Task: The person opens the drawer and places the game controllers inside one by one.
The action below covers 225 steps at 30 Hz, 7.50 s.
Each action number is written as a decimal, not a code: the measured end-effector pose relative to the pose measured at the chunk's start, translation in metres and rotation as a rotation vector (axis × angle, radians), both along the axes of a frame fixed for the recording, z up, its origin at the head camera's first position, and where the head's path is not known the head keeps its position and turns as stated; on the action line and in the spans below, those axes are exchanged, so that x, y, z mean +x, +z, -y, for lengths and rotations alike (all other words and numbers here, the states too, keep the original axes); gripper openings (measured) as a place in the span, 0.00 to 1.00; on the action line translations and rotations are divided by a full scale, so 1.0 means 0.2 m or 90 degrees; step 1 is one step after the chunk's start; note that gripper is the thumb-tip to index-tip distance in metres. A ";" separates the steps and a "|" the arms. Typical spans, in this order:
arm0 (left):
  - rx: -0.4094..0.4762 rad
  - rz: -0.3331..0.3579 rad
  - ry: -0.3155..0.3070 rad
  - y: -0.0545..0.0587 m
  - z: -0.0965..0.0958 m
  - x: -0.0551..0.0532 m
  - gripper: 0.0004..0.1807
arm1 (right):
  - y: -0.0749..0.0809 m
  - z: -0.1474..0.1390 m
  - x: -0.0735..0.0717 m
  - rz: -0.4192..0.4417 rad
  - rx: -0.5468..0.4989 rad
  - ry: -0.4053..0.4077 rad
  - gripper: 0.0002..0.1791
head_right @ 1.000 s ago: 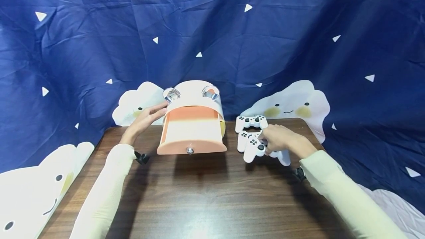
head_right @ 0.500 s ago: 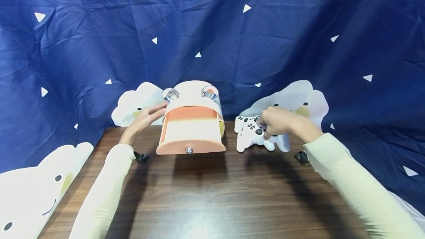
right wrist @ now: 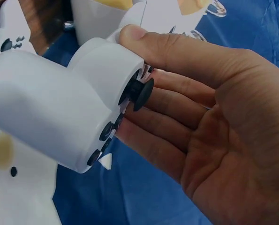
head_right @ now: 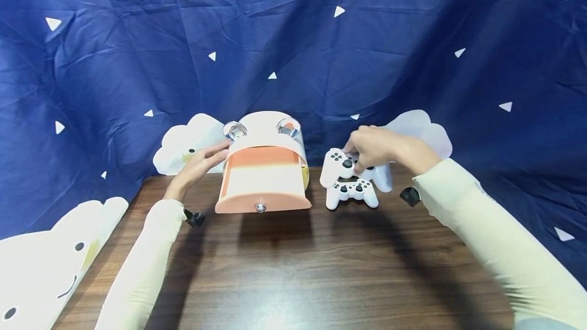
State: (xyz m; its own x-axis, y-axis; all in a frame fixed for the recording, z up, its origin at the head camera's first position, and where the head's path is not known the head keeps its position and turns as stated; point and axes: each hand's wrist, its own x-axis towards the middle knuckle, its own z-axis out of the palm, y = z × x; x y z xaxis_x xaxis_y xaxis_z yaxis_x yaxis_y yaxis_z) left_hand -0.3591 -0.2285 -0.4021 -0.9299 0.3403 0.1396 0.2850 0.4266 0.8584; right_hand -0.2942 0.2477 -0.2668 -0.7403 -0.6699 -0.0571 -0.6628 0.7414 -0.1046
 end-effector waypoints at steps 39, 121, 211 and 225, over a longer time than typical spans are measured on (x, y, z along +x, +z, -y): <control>0.020 0.013 -0.010 -0.01 0.01 -0.02 0.36 | 0.32 0.72 -0.08 0.020 0.078 0.116 0.25; 0.025 0.015 -0.003 0.00 0.00 0.00 0.34 | 0.20 0.81 0.00 -0.073 -0.078 0.073 0.09; 0.022 0.017 0.008 -0.01 0.00 0.00 0.36 | -0.73 0.98 0.38 -0.033 -0.678 -0.267 0.27; 0.025 0.020 0.003 -0.01 0.00 -0.01 0.34 | -0.73 0.99 0.21 -0.029 -0.667 -0.260 0.29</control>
State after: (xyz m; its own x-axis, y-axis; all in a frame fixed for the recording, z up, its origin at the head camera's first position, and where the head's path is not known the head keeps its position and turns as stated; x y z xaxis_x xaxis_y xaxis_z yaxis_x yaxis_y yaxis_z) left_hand -0.3609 -0.2293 -0.4050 -0.9357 0.3303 0.1236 0.2557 0.3939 0.8829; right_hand -0.2530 0.0496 -0.4122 -0.9022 -0.0790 0.4240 -0.4097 0.4640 -0.7854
